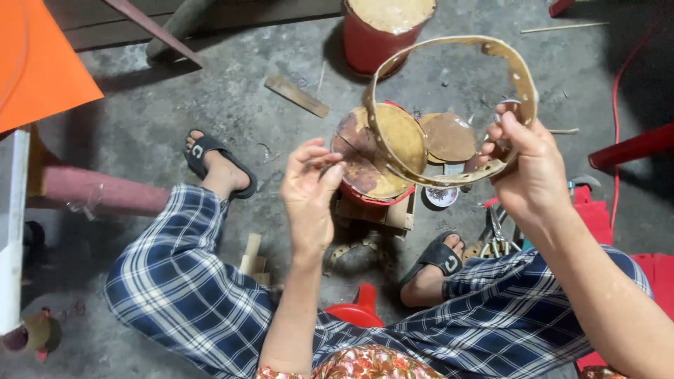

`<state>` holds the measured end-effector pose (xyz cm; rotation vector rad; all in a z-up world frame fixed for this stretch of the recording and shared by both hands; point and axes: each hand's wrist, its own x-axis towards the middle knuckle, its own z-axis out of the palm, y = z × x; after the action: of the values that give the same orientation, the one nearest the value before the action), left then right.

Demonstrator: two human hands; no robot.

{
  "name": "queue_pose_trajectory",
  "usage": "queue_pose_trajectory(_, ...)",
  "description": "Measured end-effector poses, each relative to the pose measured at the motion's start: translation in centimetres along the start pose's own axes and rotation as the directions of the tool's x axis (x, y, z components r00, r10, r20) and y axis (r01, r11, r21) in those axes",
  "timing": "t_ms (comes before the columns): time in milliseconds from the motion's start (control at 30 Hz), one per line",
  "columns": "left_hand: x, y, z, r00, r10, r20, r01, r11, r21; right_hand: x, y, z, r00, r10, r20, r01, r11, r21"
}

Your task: The person is securing a drum cover by applying tape to the rim and then fitting a wooden hoop over it.

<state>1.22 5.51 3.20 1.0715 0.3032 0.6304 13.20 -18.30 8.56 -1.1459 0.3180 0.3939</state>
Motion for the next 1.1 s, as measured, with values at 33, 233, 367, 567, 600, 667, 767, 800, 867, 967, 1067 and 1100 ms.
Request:
queue_pose_trajectory(33,-0.2,0.5,0.4,1.000,-0.011,0.022,0.011,1.000,0.012,-0.2,-0.1,0.3,0.999,-0.015,-0.028,0.015,1.000,-0.015)
queue_pose_trajectory(233,-1.0,2.1,0.8,0.993,0.021,0.113,-0.032,0.995,0.096,0.4,-0.4,0.9,0.997,-0.070,0.012,0.071,0.993,-0.089)
queue_pose_trajectory(367,-2.0,3.3,1.8,0.993,0.033,0.114,-0.043,0.995,0.086,-0.2,-1.0,2.8,0.980,-0.176,0.094,0.191,0.963,-0.188)
queue_pose_trajectory(567,-4.2,7.4,3.4,0.963,0.096,0.254,-0.110,0.993,0.044,-2.5,0.2,4.2,0.829,-0.331,0.451,0.454,0.869,-0.196)
queue_pose_trajectory(600,-4.4,8.2,3.5,0.961,0.099,0.258,-0.111,0.993,0.034,-3.5,0.1,4.7,0.827,-0.338,0.449,0.461,0.864,-0.200)
queue_pose_trajectory(667,-4.5,9.6,3.6,0.951,0.081,0.300,-0.103,0.993,0.059,-5.1,0.2,5.5,0.749,-0.315,0.583,0.627,0.621,-0.471)
queue_pose_trajectory(767,-4.4,10.5,3.7,0.928,0.070,0.365,-0.089,0.995,0.036,-6.2,0.2,5.6,0.744,-0.298,0.598,0.666,0.414,-0.621)
queue_pose_trajectory(800,-4.4,10.5,3.8,0.929,0.067,0.364,-0.086,0.996,0.034,-6.2,0.2,5.6,0.745,-0.296,0.597,0.664,0.413,-0.624)
queue_pose_trajectory(867,-4.3,10.5,3.9,0.914,0.061,0.401,-0.089,0.995,0.050,-6.2,0.3,5.4,0.753,-0.246,0.610,0.652,0.409,-0.639)
queue_pose_trajectory(967,-4.2,10.2,3.7,0.887,0.047,0.459,-0.110,0.988,0.111,-6.0,0.6,4.8,0.770,-0.173,0.614,0.615,0.457,-0.642)
queue_pose_trajectory(1067,-4.0,10.0,4.0,0.869,0.071,0.489,-0.170,0.972,0.161,-6.1,0.9,4.3,0.790,-0.153,0.594,0.584,0.483,-0.652)
queue_pose_trajectory(1100,-4.0,10.0,4.0,0.869,0.067,0.491,-0.166,0.973,0.160,-6.3,0.8,4.5,0.793,-0.153,0.590,0.581,0.483,-0.655)
